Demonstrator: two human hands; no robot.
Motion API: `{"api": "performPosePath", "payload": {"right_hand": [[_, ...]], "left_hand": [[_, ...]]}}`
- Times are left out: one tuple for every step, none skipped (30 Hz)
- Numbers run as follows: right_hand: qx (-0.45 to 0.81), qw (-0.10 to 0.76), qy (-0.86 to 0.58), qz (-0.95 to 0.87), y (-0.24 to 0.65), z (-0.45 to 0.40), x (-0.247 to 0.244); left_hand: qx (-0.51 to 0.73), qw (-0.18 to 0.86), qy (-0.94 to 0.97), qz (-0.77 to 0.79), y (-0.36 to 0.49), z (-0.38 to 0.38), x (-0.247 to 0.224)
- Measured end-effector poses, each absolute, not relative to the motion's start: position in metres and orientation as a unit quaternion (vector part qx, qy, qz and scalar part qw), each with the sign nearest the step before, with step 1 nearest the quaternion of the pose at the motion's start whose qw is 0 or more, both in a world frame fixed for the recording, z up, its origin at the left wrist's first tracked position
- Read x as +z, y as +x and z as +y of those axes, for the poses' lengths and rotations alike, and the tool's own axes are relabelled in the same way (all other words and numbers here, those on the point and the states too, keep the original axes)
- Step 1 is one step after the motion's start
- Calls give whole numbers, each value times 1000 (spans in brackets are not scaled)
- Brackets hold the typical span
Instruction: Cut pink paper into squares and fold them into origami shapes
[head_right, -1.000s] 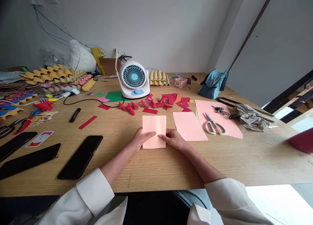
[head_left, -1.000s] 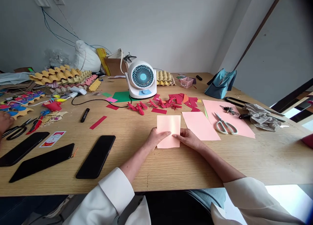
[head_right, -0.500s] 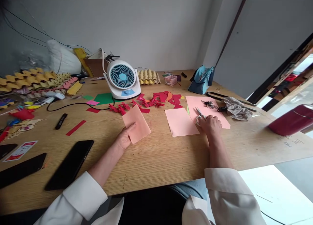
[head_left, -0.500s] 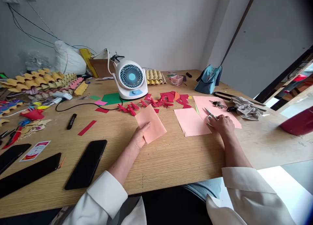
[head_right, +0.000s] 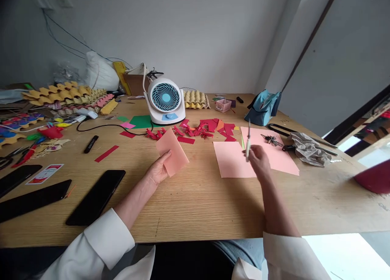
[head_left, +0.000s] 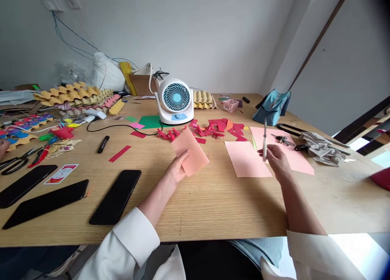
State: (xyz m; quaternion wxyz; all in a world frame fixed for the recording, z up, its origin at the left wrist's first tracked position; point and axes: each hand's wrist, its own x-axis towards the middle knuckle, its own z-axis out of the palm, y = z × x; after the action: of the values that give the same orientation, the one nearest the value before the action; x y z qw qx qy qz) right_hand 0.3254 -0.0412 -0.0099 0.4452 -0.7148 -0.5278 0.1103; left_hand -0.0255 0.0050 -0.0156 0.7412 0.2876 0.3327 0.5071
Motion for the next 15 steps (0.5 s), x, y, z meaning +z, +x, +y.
{"api": "performPosePath", "payload": {"right_hand": [[162,463,-675,-552,306,-42,-7],[276,510,-595,-556,285,-44,-5],[379,527,-520,-555,265,-48,-4],[464,510,-462,-557,247,-53,-3],[519,490,-421,-560,232,-60,-2],[567,447,-382,-577,220,-66,-3],[594,417,-358,-588,211,-72,-4],[618,394,-334,-592,204,-78,-5],[637,374,-316,-595,200,-82,-7],[651,363,-299,-596,198,-85,-9],[666,353,-284,-593,197,-87,-11],[679,346,-271,-588,196,-89,-13],[689,340,-261,-584,195,-89,-14],[696,335,-254,-582,195,-90,-14],[701,328,-250,-581,194,-90,-14]], "left_hand": [[515,738,286,330,-27,5,-14],[521,735,280,332,-29,6,-13],[527,733,269,337,-31,7,-12],[534,729,255,345,-32,9,-12],[540,725,241,353,-34,10,-11],[546,720,229,362,-36,12,-11],[550,716,218,371,-37,14,-11],[553,713,209,377,-39,16,-11],[556,711,204,379,-40,17,-10],[557,711,200,379,-41,18,-10],[558,712,199,378,-41,19,-10],[559,712,198,376,-42,19,-10],[560,712,200,373,-42,19,-11],[562,710,203,373,-42,19,-11],[562,708,208,373,-43,19,-11]]}}
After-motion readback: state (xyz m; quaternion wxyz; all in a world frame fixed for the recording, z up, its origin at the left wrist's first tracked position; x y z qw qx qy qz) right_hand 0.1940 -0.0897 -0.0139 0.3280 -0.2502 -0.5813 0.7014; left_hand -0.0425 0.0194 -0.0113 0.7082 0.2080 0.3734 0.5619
